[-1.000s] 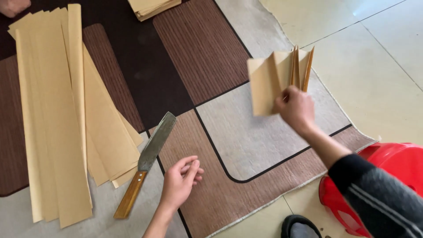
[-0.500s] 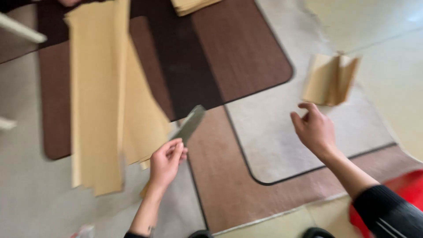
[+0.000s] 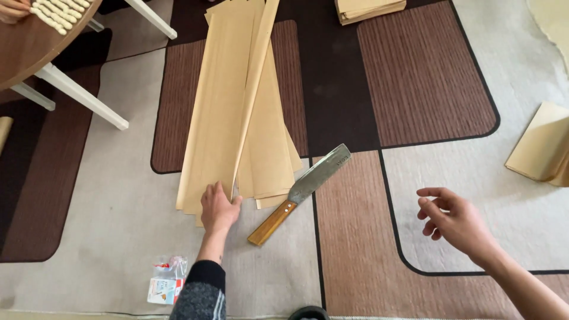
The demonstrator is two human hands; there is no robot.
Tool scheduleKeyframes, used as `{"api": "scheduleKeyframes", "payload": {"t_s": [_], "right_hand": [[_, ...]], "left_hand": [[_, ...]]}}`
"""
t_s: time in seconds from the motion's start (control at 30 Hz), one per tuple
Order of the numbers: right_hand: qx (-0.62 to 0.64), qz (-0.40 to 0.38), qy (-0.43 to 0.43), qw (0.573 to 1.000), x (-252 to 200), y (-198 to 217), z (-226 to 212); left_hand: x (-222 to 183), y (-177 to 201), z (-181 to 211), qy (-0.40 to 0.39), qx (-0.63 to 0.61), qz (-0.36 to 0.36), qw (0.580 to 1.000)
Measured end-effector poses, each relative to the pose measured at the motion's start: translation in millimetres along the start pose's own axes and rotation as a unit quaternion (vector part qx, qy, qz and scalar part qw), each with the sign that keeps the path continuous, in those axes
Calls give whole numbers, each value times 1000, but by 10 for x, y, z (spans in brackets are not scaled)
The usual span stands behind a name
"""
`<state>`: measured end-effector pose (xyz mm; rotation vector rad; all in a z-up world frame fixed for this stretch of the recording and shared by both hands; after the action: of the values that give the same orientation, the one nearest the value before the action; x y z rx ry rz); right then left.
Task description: Folding long strips of baking paper and cutting them into smaller rectangular sheets using a large knife.
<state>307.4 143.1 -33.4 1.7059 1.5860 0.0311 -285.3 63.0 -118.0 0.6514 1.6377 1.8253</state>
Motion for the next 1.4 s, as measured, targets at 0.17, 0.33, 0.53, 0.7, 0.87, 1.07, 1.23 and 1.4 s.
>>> {"api": "scheduleKeyframes", "payload": {"t_s": [0.17, 0.33, 0.53, 0.7, 0.87, 1.07, 1.23, 1.4], "right_hand": [[25, -13, -17, 999, -8, -81, 110], [37, -13, -49, 998, -40, -66, 185], [32, -9, -62, 998, -68, -87, 196], [33, -20, -61, 997, -43, -150, 301], [50, -22, -75, 996, -45, -124, 348], [76, -31, -74, 994, -77, -189, 267], [76, -55, -58, 994, -299, -301, -30], [145, -163, 130, 967, -511, -728, -344]], "left_hand": [[90, 216, -22, -50, -11, 109, 993], [431, 421, -322, -53, 51, 173, 982], [212, 560, 65, -168, 138, 231, 948], [-47, 398, 103, -36, 97, 164, 981], [-146, 321, 107, -40, 43, 149, 987], [-366, 752, 519, -99, -148, 296, 938], [-1362, 1715, 1851, -336, -156, 392, 842], [-2432, 1800, 2976, -515, -211, 343, 757]]}}
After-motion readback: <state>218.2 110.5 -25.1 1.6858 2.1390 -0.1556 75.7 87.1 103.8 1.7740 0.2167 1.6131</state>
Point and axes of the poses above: each hand's wrist, its own x-axis towards the middle knuckle, its own y-axis out of the back of the hand, z = x × y, the point moved 10 cm from there along x, towards the middle knuckle, and after that the axes turned 15 degrees about z, right-handed, at the moved point
